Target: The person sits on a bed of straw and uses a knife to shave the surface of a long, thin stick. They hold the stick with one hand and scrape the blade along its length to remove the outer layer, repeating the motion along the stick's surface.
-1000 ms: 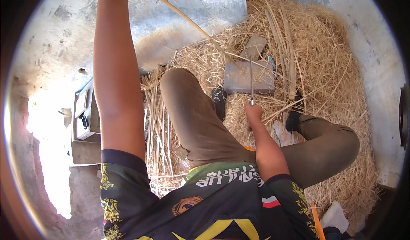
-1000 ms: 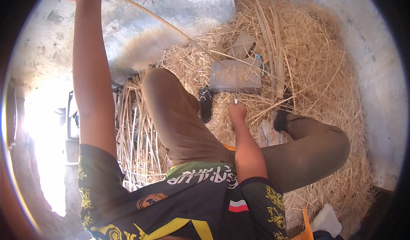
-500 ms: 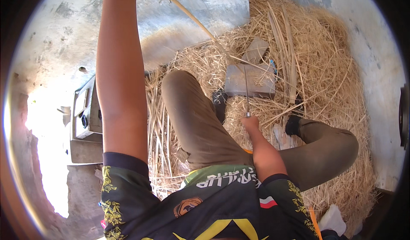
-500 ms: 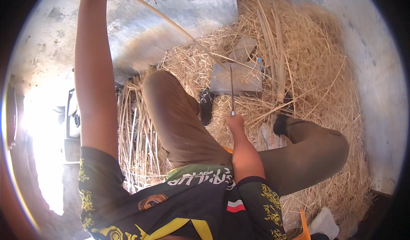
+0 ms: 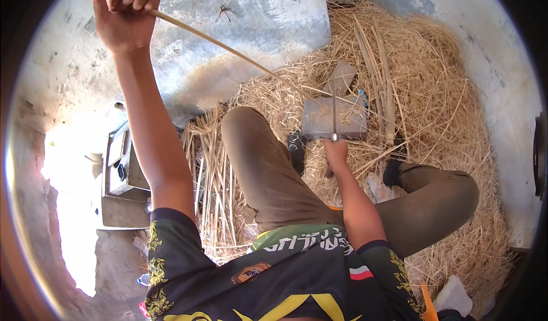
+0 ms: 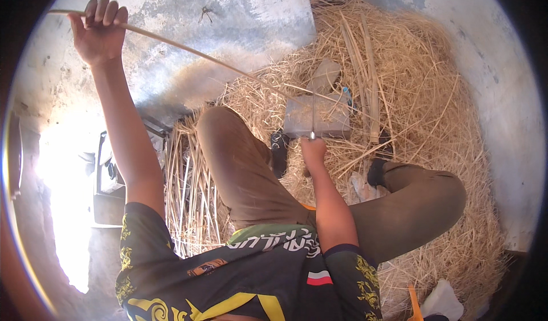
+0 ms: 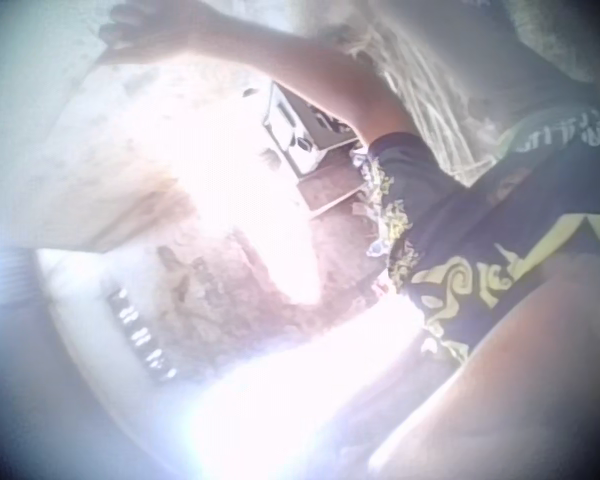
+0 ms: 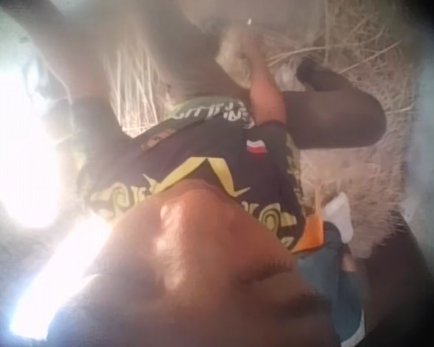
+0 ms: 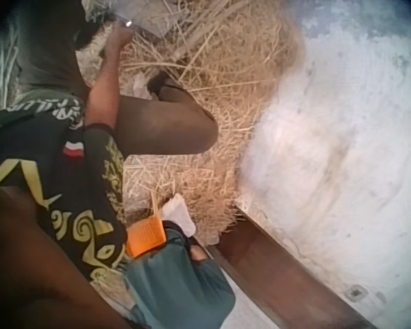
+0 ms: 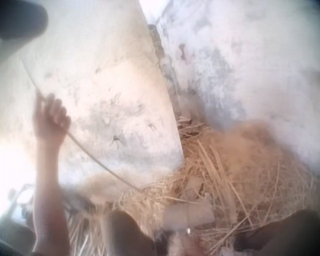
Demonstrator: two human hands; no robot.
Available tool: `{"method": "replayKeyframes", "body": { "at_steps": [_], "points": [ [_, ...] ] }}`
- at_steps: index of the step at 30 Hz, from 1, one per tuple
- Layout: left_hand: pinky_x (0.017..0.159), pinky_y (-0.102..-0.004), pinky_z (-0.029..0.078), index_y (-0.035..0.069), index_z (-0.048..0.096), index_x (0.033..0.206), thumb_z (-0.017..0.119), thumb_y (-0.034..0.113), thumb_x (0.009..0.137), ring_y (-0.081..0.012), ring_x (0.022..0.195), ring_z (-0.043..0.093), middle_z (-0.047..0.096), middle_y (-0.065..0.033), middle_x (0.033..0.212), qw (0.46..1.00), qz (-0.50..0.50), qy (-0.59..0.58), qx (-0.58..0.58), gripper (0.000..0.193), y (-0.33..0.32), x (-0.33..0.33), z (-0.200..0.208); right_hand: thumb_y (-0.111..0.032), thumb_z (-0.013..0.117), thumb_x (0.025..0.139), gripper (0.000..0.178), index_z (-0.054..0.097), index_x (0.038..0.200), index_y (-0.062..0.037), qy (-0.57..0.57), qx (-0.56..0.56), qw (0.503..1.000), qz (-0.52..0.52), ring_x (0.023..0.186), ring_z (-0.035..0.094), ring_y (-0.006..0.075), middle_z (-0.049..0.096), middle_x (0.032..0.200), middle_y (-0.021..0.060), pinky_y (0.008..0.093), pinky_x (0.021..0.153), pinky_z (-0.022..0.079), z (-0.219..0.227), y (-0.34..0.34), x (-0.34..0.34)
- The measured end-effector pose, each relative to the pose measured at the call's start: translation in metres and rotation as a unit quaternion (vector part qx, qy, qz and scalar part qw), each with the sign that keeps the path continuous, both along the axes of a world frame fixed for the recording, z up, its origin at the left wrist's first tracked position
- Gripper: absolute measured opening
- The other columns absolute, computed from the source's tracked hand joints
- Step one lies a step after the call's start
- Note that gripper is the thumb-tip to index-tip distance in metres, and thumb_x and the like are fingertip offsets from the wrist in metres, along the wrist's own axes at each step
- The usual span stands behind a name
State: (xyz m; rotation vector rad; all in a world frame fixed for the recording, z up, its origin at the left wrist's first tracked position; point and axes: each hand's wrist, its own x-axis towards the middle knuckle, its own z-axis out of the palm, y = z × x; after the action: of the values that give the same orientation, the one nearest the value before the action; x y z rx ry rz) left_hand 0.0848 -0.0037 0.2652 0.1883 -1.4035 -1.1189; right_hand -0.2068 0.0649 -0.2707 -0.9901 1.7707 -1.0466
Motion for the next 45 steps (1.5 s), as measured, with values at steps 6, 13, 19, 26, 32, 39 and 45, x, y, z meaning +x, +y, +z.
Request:
{"method": "replayKeyframes", "body": {
  "at_steps": [6, 13, 19, 26, 32, 39, 45],
  "points": [
    [0.053, -0.0306, 0.015, 0.015, 0.031, 0.074, 0.039, 0.057, 0.104, -0.0133, 0.055, 0.016, 0.02, 0.0018, 0.061, 0.93, 0.359, 0.07, -0.023, 0.053, 0.035, -0.057, -0.015, -0.023, 0.065, 0.092, 0.032, 0.062, 0.071, 0.0004, -0.123, -0.124, 0.975, 0.134, 0.052, 0.052, 0.0122, 0.058, 0.057, 0.0048, 0.0344, 0.049, 0.04, 0.182, 0.014, 0.045],
    [0.049, -0.0325, 0.013, 0.013, 0.024, 0.073, 0.029, 0.058, 0.106, -0.0138, 0.052, 0.01, 0.015, 0.0018, 0.058, 0.932, 0.329, 0.154, 0.012, 0.057, 0.027, -0.094, -0.037, -0.016, 0.064, 0.089, 0.023, 0.062, 0.075, 0.0015, -0.091, -0.188, 0.969, 0.13, 0.052, 0.059, 0.0219, 0.061, 0.059, 0.0117, 0.0388, 0.054, 0.045, 0.203, 0.032, 0.056],
    [0.044, -0.0305, 0.012, 0.018, 0.018, 0.066, 0.022, 0.064, 0.104, -0.0118, 0.047, 0.011, 0.013, 0.0063, 0.053, 0.904, 0.352, 0.22, 0.108, 0.06, 0.014, -0.111, -0.141, -0.024, 0.063, 0.089, 0.026, 0.066, 0.078, -0.001, -0.003, -0.075, 0.99, 0.116, 0.068, 0.069, 0.0344, 0.067, 0.069, 0.0161, 0.0438, 0.066, 0.052, 0.162, 0.022, 0.04],
    [0.039, -0.0282, 0.009, 0.022, 0.017, 0.065, 0.025, 0.067, 0.102, -0.0073, 0.044, 0.012, 0.014, 0.0074, 0.051, 0.848, 0.457, 0.266, -0.022, 0.06, 0.082, -0.114, -0.157, -0.027, 0.068, 0.087, 0.024, 0.068, 0.091, -0.0033, 0.139, -0.162, 0.961, 0.176, 0.073, 0.07, 0.0378, 0.069, 0.072, 0.0182, 0.0469, 0.069, 0.056, 0.2, 0.029, 0.045],
    [0.04, -0.0279, 0.008, 0.02, 0.018, 0.066, 0.034, 0.07, 0.1, -0.0055, 0.046, 0.009, 0.013, 0.0078, 0.054, 0.88, 0.388, 0.244, -0.12, 0.062, 0.151, -0.097, -0.159, -0.022, 0.068, 0.086, 0.019, 0.069, 0.082, -0.003, 0.118, -0.073, 0.985, 0.104, 0.064, 0.068, 0.0355, 0.067, 0.068, 0.0158, 0.0451, 0.062, 0.055, 0.15, 0.006, 0.014],
    [0.044, -0.0277, 0.008, 0.02, 0.024, 0.069, 0.036, 0.069, 0.1, -0.0059, 0.047, 0.01, 0.016, 0.0078, 0.055, 0.904, 0.286, 0.251, -0.193, 0.059, 0.175, -0.075, -0.15, -0.015, 0.073, 0.08, 0.014, 0.065, 0.083, -0.0044, 0.092, -0.367, 0.911, 0.167, 0.058, 0.065, 0.0343, 0.063, 0.063, 0.0134, 0.0404, 0.054, 0.051, 0.21, 0.04, 0.05],
    [0.043, -0.0264, 0.009, 0.018, 0.024, 0.071, 0.035, 0.068, 0.1, -0.005, 0.045, 0.012, 0.017, 0.0071, 0.054, 0.903, 0.275, 0.227, -0.241, 0.059, 0.196, -0.091, -0.156, -0.017, 0.077, 0.075, 0.02, 0.063, 0.086, -0.0073, 0.159, -0.364, 0.905, 0.151, 0.061, 0.067, 0.0335, 0.065, 0.065, 0.0114, 0.0413, 0.056, 0.053, 0.198, 0.038, 0.042]
  ]
}}
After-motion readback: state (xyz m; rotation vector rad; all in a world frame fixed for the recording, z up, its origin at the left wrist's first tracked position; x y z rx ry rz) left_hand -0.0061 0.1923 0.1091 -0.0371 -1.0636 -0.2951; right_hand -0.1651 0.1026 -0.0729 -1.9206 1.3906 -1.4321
